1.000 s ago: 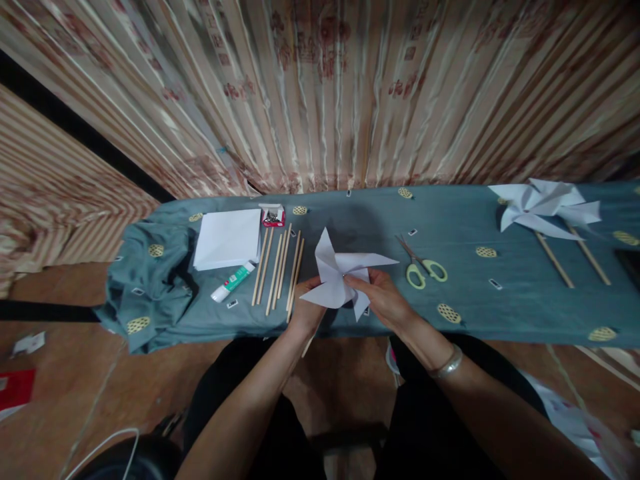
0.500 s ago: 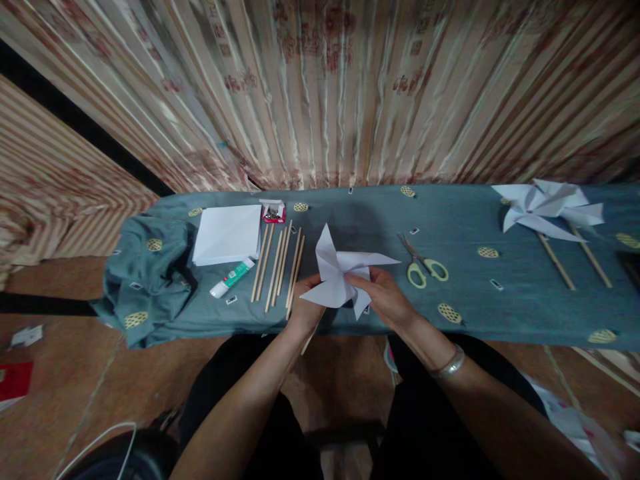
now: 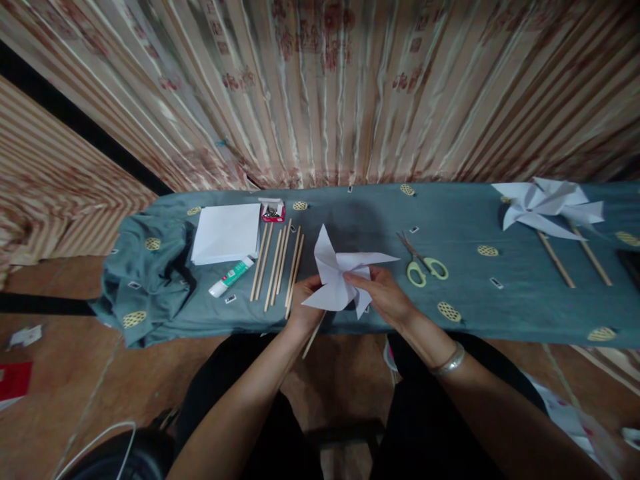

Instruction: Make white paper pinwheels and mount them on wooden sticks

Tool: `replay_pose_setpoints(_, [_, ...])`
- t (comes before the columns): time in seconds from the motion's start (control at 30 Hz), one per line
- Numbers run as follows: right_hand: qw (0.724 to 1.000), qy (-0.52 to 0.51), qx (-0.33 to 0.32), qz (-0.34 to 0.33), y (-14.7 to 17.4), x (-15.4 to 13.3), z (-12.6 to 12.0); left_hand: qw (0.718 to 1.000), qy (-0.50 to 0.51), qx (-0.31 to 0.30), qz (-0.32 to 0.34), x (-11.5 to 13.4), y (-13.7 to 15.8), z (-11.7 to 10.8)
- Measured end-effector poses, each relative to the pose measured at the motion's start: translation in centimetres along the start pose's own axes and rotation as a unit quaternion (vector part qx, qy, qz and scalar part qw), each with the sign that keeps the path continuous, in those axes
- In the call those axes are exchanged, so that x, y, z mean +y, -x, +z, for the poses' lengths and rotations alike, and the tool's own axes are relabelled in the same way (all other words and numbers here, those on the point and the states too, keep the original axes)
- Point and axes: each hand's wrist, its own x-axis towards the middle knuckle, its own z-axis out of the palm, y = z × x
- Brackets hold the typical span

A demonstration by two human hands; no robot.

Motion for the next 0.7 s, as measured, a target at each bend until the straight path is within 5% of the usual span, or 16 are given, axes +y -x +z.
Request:
replay_pose_setpoints(0.13, [1.0,0.022,-0.002,0.009,-0.1,-0.6,-0.5,1.0,0.007,-0.012,-0.018,0.2,0.9,0.3])
replay_pose_setpoints(0.37, [0.996,0.075,-0.028,0.043,0.0,-1.3,-1.2,0.987,0.008,-0.062,-0.147,-1.4,4.4,-1.3])
replay_pose_setpoints(0.7, [0.972,0.174,-0.137,0.08,0.2,-1.0,-0.5,0.989,0.028,-0.063,-0.128,-3.4,7.2,-2.6])
